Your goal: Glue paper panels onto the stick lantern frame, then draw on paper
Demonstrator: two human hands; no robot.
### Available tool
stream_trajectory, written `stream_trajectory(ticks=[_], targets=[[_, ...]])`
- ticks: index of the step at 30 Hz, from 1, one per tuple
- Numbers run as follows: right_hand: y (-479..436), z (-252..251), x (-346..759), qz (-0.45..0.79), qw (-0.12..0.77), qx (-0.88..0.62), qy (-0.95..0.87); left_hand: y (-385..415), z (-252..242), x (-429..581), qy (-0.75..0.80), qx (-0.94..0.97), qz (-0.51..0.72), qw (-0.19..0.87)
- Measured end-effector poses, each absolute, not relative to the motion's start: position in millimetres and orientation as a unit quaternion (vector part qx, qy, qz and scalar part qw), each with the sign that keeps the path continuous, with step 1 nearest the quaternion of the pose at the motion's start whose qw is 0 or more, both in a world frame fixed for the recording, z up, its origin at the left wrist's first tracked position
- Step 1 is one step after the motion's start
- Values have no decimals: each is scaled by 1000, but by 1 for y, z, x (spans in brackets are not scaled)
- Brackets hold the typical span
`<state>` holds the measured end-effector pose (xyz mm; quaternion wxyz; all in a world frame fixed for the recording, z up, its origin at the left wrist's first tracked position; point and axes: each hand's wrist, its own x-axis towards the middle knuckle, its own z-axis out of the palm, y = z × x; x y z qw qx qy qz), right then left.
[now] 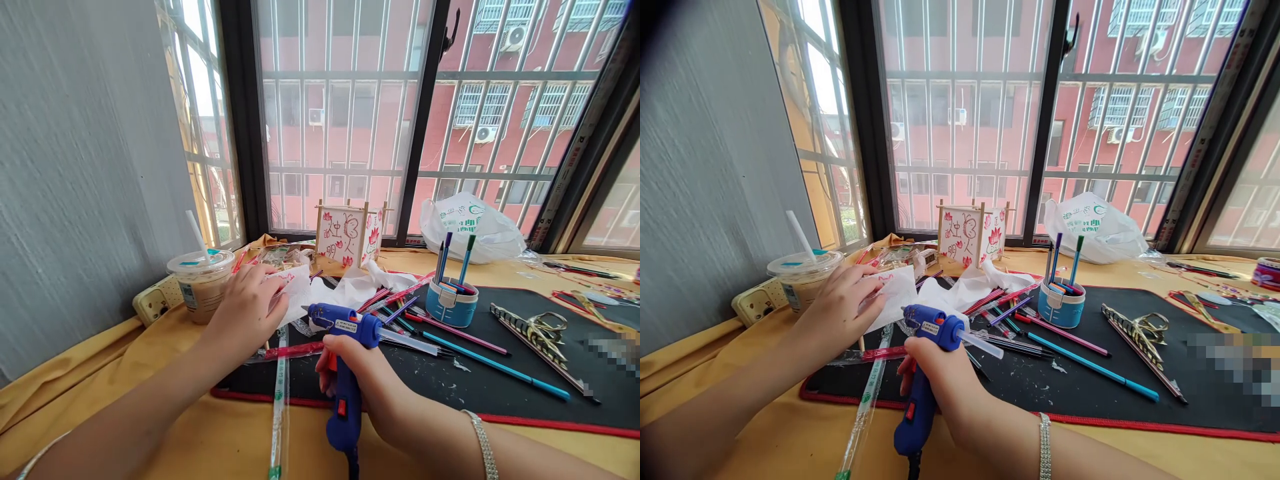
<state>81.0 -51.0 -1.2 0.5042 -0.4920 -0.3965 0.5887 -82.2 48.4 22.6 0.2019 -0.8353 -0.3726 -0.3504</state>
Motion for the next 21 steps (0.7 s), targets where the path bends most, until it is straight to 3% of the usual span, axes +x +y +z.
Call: stream_trajectory(ticks=[21], targets=[[-51,-2,76,550,494,-487,-465,46,25,-81,-399,-814,-381,183]])
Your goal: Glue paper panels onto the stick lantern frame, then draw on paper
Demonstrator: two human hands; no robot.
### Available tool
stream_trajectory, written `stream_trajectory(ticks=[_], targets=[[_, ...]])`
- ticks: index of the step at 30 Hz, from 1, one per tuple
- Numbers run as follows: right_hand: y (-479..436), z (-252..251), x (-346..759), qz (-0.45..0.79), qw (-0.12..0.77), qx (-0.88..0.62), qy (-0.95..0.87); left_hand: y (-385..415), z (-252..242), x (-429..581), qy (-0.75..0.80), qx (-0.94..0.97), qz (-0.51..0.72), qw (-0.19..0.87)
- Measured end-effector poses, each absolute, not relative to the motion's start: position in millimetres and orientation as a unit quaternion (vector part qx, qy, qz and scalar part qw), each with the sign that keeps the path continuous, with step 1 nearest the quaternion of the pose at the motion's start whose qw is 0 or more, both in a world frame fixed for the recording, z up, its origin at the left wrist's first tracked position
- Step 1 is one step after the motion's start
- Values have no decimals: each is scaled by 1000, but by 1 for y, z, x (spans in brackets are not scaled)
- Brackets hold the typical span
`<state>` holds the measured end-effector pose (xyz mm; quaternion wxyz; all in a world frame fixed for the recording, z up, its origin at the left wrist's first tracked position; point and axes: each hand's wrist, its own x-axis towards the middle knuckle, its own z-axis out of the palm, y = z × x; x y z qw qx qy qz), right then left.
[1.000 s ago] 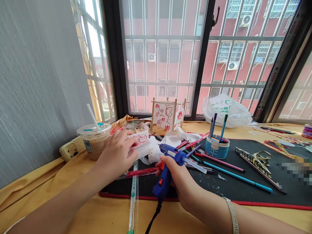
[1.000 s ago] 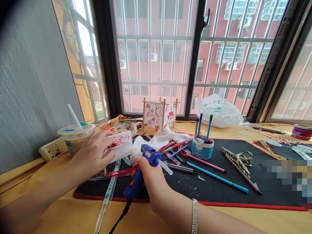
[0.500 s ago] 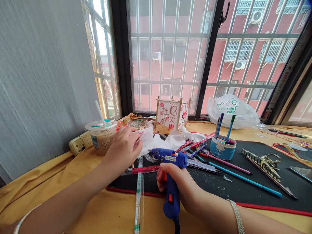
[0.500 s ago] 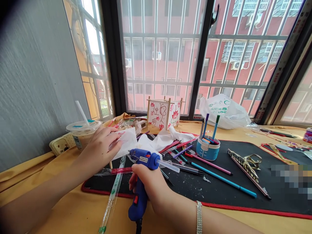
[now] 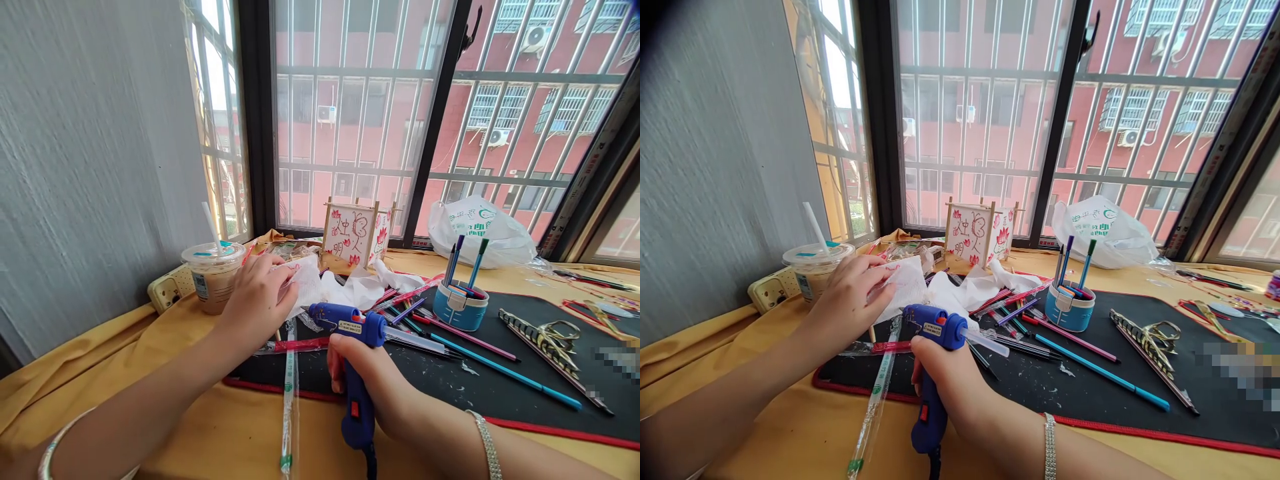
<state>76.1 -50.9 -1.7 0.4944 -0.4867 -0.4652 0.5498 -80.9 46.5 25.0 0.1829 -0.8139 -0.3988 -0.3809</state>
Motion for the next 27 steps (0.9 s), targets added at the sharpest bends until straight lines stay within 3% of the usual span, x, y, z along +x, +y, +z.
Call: stream_trajectory(ticks=[27], targets=[[-46,-1,77,526,513,-524,-431,47,24,-81,-402,-814,-380,176]])
